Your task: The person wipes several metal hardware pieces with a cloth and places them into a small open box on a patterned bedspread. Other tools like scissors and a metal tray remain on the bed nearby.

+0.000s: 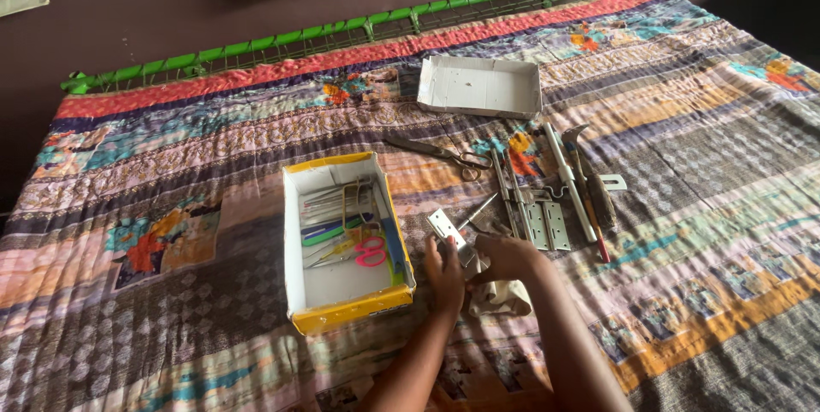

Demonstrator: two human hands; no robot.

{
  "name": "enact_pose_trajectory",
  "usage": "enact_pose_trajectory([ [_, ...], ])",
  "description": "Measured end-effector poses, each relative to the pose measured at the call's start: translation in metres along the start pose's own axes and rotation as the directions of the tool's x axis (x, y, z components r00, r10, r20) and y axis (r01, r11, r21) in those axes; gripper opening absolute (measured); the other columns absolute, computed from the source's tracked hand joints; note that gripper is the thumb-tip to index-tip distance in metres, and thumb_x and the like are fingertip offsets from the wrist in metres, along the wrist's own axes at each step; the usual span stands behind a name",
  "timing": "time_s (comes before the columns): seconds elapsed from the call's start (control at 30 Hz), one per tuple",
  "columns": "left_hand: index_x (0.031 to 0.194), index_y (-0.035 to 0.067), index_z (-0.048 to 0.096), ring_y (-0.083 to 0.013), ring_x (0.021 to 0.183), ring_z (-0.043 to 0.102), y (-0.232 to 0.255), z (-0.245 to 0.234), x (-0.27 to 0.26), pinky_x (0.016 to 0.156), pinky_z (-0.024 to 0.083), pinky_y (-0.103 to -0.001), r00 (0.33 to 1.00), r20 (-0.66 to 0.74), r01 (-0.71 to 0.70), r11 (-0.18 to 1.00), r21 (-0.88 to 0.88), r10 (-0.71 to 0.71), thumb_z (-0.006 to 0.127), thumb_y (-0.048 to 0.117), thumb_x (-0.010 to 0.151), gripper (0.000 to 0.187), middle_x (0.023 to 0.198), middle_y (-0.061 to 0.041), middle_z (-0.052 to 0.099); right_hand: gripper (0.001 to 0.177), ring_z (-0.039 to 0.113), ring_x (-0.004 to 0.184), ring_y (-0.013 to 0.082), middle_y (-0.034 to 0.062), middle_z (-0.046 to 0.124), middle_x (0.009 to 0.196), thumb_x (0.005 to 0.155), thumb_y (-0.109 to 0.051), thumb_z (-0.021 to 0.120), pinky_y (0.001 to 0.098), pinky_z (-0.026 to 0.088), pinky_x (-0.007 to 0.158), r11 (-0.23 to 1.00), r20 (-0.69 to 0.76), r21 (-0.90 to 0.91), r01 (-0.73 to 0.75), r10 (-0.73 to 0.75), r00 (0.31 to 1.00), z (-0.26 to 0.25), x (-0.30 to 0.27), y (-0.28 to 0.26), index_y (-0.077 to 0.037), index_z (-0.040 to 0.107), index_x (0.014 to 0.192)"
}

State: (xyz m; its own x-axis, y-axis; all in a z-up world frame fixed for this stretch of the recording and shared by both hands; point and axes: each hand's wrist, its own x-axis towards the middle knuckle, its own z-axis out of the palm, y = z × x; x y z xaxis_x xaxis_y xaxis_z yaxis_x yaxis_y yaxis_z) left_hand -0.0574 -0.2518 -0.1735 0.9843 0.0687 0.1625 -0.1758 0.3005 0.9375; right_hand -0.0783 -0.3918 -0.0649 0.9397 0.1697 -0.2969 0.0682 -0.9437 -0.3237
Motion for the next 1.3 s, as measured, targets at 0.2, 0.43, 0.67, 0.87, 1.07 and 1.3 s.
enact_pose_trajectory([
  [0.2, 0.124, -0.006, 0.06, -0.0251, 0.1, 0.057, 0.005, 0.0, 0.004, 0.093, 0.047, -0.039, 0.999, 0.003, 0.047, 0.999, -0.023, -0.047, 0.052, 0.026, 0.112, 0.035, 0.109, -0.021, 0.066, 0.038, 0.072, 0.103, 0.0222, 0.0082, 0.074, 0.116, 0.082, -0.031, 0.081, 0.0365, 0.06, 0.088, 0.992, -0.179, -0.095, 0.086, -0.102, 0.979, 0.014, 0.012, 0.035, -0.013, 0.072, 0.113],
  [0.43, 0.116, -0.003, 0.059, -0.0207, 0.081, 0.058, 0.008, -0.001, 0.007, 0.072, 0.05, -0.035, 0.983, 0.142, 0.136, 0.984, -0.119, -0.118, 0.044, 0.02, 0.114, 0.027, 0.095, -0.015, 0.059, 0.021, 0.074, 0.103, 0.0248, 0.0123, 0.069, 0.125, 0.088, -0.007, 0.074, 0.0279, 0.064, 0.077, 0.93, -0.824, 0.224, 0.29, 0.022, 0.566, -0.015, 0.009, -0.004, -0.005, 0.07, 0.109],
  [0.67, 0.131, 0.002, 0.06, -0.0102, 0.103, 0.063, -0.009, -0.004, 0.02, 0.087, 0.052, -0.023, 0.986, 0.052, 0.168, 0.939, -0.299, -0.16, 0.043, 0.009, 0.104, 0.033, 0.116, -0.005, 0.068, 0.055, 0.051, 0.135, 0.041, 0.0243, 0.055, 0.147, 0.082, -0.007, 0.07, 0.0478, 0.045, 0.111, 0.939, -0.756, -0.071, 0.336, -0.271, 0.596, 0.008, 0.009, -0.078, 0.001, 0.061, 0.136],
  [0.87, 0.135, 0.003, 0.063, -0.0156, 0.095, 0.053, -0.037, -0.008, 0.023, 0.081, 0.043, -0.031, 0.939, 0.068, 0.331, 0.828, -0.452, -0.338, 0.048, 0.007, 0.106, 0.032, 0.112, -0.005, 0.063, 0.05, 0.04, 0.145, 0.0426, 0.0241, 0.048, 0.154, 0.096, -0.011, 0.063, 0.0496, 0.034, 0.117, 0.92, -0.689, 0.013, 0.391, -0.276, 0.67, 0.02, 0.001, -0.075, 0.003, 0.056, 0.144],
  [1.07, 0.12, 0.001, 0.058, -0.0137, 0.108, 0.059, -0.079, -0.008, 0.023, 0.096, 0.049, -0.029, 0.964, 0.054, 0.258, 0.865, -0.43, -0.26, 0.052, 0.019, 0.111, 0.021, 0.114, -0.005, 0.064, 0.05, 0.045, 0.144, 0.0391, 0.0212, 0.055, 0.148, 0.088, -0.012, 0.064, 0.0474, 0.034, 0.122, 0.906, -0.74, -0.128, 0.403, -0.358, 0.57, 0.033, -0.014, -0.067, -0.001, 0.059, 0.136],
  [1.3, 0.126, 0.0, 0.062, -0.0158, 0.106, 0.061, -0.096, -0.011, 0.038, 0.091, 0.049, -0.032, 0.93, 0.029, 0.346, 0.842, -0.413, -0.367, 0.053, 0.039, 0.105, 0.045, 0.119, -0.009, 0.066, 0.05, 0.045, 0.144, 0.0398, 0.025, 0.054, 0.148, 0.087, -0.003, 0.061, 0.0474, 0.035, 0.119, 0.918, -0.638, -0.071, 0.39, -0.342, 0.69, 0.048, -0.044, -0.066, 0.003, 0.059, 0.136],
])
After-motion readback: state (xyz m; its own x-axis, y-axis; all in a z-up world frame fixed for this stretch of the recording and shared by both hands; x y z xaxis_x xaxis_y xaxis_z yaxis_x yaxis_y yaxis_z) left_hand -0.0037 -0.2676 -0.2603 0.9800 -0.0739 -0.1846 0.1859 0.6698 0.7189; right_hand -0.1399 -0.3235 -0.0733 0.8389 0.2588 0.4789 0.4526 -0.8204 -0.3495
